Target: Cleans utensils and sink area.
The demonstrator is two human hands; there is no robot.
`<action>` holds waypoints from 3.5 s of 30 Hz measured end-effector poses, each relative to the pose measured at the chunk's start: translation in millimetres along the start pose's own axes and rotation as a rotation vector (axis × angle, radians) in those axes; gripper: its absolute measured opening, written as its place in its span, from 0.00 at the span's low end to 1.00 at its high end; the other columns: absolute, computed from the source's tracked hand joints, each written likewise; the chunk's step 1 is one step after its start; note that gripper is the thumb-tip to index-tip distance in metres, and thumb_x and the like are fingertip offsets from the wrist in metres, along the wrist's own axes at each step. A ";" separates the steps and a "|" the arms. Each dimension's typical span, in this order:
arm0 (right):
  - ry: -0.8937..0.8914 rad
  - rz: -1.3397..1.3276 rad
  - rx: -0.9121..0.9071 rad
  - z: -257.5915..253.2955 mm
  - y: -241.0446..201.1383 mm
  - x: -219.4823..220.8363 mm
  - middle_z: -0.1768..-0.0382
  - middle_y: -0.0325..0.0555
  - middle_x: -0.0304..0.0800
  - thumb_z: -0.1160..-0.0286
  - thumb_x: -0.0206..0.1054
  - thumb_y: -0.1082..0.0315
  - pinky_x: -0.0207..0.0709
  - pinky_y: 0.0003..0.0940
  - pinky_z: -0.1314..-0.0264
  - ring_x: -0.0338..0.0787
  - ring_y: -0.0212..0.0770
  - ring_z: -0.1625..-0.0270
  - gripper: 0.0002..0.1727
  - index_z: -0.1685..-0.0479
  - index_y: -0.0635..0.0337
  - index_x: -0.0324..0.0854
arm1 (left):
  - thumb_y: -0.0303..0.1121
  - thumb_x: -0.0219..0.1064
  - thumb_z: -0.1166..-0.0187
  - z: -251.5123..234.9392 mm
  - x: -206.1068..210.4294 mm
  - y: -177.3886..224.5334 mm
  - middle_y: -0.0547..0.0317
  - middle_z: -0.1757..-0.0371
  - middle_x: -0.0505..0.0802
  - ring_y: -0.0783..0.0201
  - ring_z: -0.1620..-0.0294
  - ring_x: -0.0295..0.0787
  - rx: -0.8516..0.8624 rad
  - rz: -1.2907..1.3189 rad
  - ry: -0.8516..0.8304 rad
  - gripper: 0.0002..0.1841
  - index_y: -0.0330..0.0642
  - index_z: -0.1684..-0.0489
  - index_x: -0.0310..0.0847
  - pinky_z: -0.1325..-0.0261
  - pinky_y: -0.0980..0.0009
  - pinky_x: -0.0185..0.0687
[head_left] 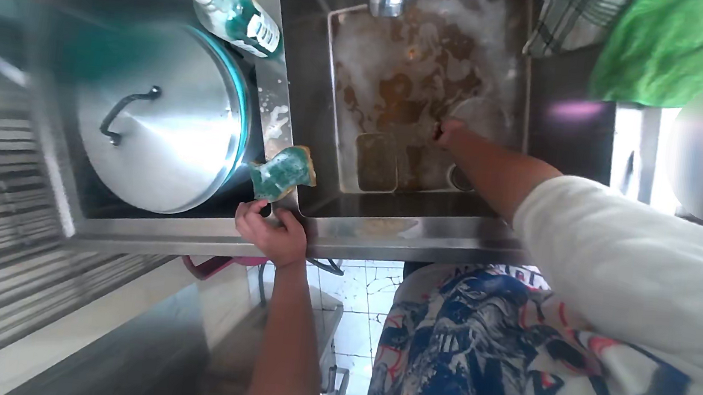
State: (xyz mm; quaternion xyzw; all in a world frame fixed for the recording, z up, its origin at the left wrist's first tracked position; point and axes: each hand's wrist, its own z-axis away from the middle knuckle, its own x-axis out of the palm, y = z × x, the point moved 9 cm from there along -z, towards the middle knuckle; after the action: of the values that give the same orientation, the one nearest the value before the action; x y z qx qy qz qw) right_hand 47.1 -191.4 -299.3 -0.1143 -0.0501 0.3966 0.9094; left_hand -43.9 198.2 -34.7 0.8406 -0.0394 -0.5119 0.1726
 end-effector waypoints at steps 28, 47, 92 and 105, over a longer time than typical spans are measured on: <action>0.021 0.074 -0.033 4.1 17.8 6.9 0.60 0.44 0.70 0.09 0.55 0.68 0.75 0.29 0.62 0.73 0.37 0.67 0.11 0.37 0.60 0.71 | 0.33 0.62 0.26 1.4 -0.2 -1.0 0.30 0.36 0.85 0.36 0.24 0.74 0.005 0.004 0.022 0.17 0.29 0.46 0.80 0.17 0.49 0.62; 0.037 0.247 -0.084 -8.9 16.6 1.1 0.61 0.42 0.70 0.04 0.49 0.58 0.71 0.28 0.63 0.71 0.34 0.68 0.17 0.33 0.61 0.72 | 0.33 0.61 0.26 0.5 0.1 -0.8 0.32 0.37 0.84 0.38 0.25 0.74 0.008 -0.010 0.021 0.16 0.30 0.47 0.80 0.17 0.50 0.62; 0.188 0.683 -0.272 3.6 38.7 4.4 0.20 0.65 0.75 0.10 0.59 0.66 0.69 0.55 0.16 0.75 0.60 0.16 0.24 0.18 0.65 0.72 | 0.34 0.61 0.27 -1.6 0.8 -2.1 0.29 0.39 0.86 0.35 0.26 0.76 -0.004 0.005 -0.020 0.17 0.29 0.48 0.81 0.18 0.50 0.63; 0.216 0.673 -0.293 9.2 32.2 -2.7 0.22 0.64 0.78 0.12 0.61 0.68 0.71 0.53 0.17 0.77 0.58 0.18 0.22 0.22 0.65 0.75 | 0.33 0.61 0.28 -1.4 0.6 -1.3 0.29 0.38 0.85 0.35 0.25 0.75 -0.004 0.012 -0.014 0.17 0.28 0.48 0.81 0.17 0.51 0.62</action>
State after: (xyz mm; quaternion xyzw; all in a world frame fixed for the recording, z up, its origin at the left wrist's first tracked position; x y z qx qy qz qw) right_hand 20.7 -170.6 -298.4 -0.2942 0.0303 0.6473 0.7025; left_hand -42.5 199.6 -35.1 0.8363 -0.0446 -0.5170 0.1773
